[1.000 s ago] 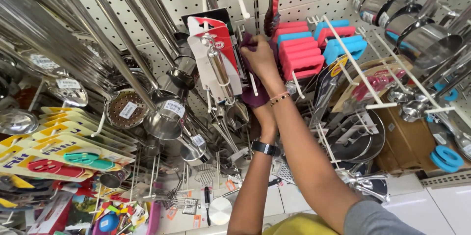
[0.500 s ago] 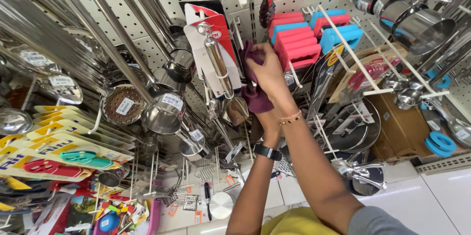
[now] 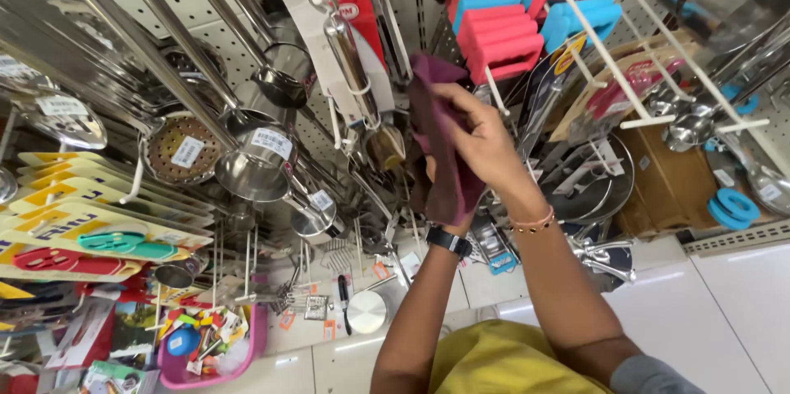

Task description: Organizing and cleaning kitchen utensils on display hooks in a store.

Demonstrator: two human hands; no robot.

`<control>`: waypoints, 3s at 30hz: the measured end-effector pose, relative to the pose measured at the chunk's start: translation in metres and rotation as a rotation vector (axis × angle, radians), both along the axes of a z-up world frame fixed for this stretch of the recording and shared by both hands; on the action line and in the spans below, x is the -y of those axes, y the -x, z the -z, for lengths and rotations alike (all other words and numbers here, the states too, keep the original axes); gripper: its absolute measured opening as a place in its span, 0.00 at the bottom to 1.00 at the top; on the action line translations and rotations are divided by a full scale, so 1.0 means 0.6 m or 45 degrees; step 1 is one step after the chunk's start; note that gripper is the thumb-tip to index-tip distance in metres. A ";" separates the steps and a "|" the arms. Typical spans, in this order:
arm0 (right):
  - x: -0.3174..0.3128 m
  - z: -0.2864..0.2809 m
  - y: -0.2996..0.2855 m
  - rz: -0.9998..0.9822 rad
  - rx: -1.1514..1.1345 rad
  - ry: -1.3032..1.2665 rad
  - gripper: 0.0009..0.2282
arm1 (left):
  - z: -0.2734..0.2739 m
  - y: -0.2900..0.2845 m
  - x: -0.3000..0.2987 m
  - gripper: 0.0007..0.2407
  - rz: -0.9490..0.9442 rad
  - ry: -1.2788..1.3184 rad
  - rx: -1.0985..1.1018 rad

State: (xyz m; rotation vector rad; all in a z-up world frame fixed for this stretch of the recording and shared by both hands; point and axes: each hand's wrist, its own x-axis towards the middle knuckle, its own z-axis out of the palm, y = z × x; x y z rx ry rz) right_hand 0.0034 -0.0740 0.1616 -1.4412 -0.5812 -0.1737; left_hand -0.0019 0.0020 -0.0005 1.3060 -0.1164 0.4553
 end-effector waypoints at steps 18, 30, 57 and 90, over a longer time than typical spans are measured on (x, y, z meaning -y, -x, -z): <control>0.084 0.136 0.103 -0.060 -0.368 -0.461 0.14 | 0.096 0.098 -0.027 0.10 0.140 0.088 -0.139; 0.113 0.265 0.183 -0.371 -0.238 -0.020 0.52 | -0.025 0.178 -0.100 0.07 0.489 -0.640 -0.058; 0.118 0.218 0.109 0.017 -0.221 -0.016 0.22 | -0.152 0.122 0.002 0.05 -0.376 -0.783 0.005; 0.105 0.202 0.254 0.250 -0.304 -0.109 0.33 | -0.207 0.235 -0.032 0.12 0.182 -0.182 -0.018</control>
